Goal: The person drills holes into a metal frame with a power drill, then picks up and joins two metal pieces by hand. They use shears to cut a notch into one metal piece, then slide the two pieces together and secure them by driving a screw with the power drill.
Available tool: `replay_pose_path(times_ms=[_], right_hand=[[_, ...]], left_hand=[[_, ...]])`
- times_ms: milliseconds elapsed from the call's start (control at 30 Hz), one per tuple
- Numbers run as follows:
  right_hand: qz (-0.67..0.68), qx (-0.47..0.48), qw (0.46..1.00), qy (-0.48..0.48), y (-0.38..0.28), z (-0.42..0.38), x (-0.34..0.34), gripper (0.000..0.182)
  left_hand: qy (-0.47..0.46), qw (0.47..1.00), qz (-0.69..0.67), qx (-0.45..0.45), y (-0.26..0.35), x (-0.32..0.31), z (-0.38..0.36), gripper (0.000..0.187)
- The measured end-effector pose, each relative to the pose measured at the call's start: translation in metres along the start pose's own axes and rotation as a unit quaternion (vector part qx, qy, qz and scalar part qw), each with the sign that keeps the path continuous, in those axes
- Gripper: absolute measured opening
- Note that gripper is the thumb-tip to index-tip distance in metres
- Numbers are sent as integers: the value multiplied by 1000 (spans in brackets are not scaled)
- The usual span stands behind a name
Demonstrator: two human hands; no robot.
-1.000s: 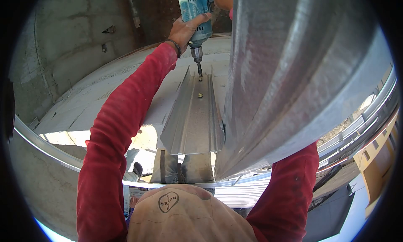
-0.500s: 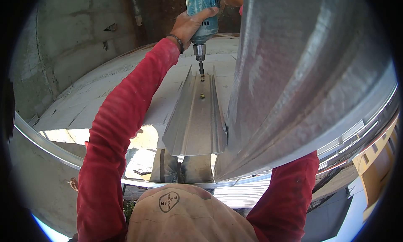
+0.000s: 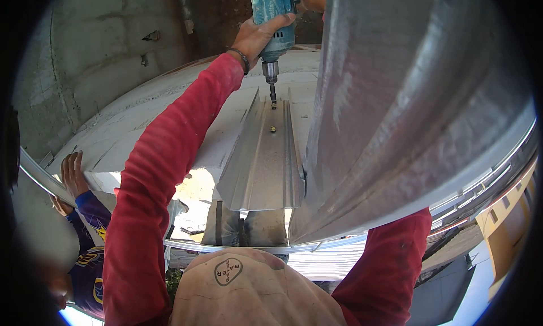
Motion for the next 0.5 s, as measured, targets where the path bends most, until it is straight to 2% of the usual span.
replay_pose_path(times_ms=[233,500], right_hand=[[24,-14,999,-28,-2,1,-4,34],[78,-57,993,-60,-5,3,-8,32]], left_hand=[[12,999,20,-27,-6,3,4,65],[9,1000,16,-17,-9,3,3,65]])
Point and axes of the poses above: each hand's wrist, its own z-axis towards the middle knuckle, its own x-axis out of the back of the hand, y = z × x, the point moved 1 cm from there along z, towards the middle knuckle, and after that the axes turned 2 degrees about y, right-handed, at the moved point
